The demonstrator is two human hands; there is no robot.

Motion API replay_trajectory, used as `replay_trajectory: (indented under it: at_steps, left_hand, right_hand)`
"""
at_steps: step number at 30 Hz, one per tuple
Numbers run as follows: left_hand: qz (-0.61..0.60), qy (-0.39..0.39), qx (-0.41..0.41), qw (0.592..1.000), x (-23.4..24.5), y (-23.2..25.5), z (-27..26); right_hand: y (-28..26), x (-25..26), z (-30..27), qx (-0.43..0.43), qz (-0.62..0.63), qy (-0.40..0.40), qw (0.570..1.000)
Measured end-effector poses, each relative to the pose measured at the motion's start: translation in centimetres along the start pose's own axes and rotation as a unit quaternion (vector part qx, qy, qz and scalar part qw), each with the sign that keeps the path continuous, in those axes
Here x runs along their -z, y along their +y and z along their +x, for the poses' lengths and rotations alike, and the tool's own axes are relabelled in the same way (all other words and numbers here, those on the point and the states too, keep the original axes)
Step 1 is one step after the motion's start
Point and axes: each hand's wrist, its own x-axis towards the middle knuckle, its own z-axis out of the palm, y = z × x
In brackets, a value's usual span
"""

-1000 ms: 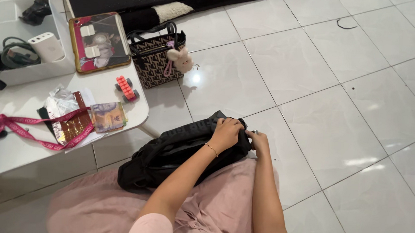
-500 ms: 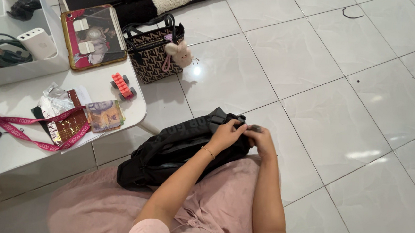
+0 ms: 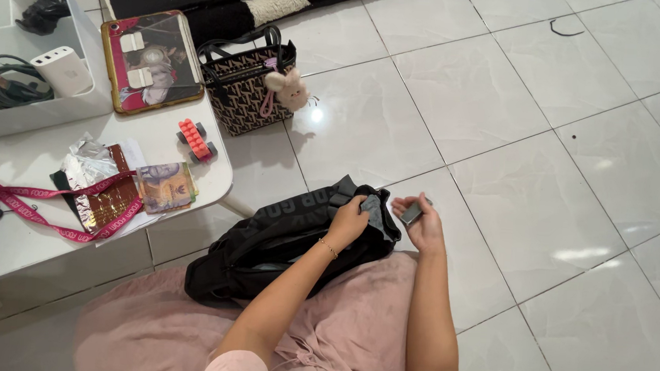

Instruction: The person sits on the floor and packs items from a small white table into a black backpack, handling a wallet, cards, a passport-style booklet, a face mask, a lanyard, small packets, and a phone, then zips the backpack closed.

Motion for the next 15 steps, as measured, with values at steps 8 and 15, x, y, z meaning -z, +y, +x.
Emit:
replay_trajectory:
  at_steps: [8,15]
  left_hand:
    - [-0.071,-0.007,0.035,0.997,0.7,2.4,-1.3]
    - [-0.057,-0.008,0.035,0.998,2.4,3.3,-2.6]
  right_hand:
    - [3.5,1.1,2.5,-0.018,-0.252,0.051,0.966]
    - [3.0,2.9,3.1,0.071,-0.167,0.095,0.979]
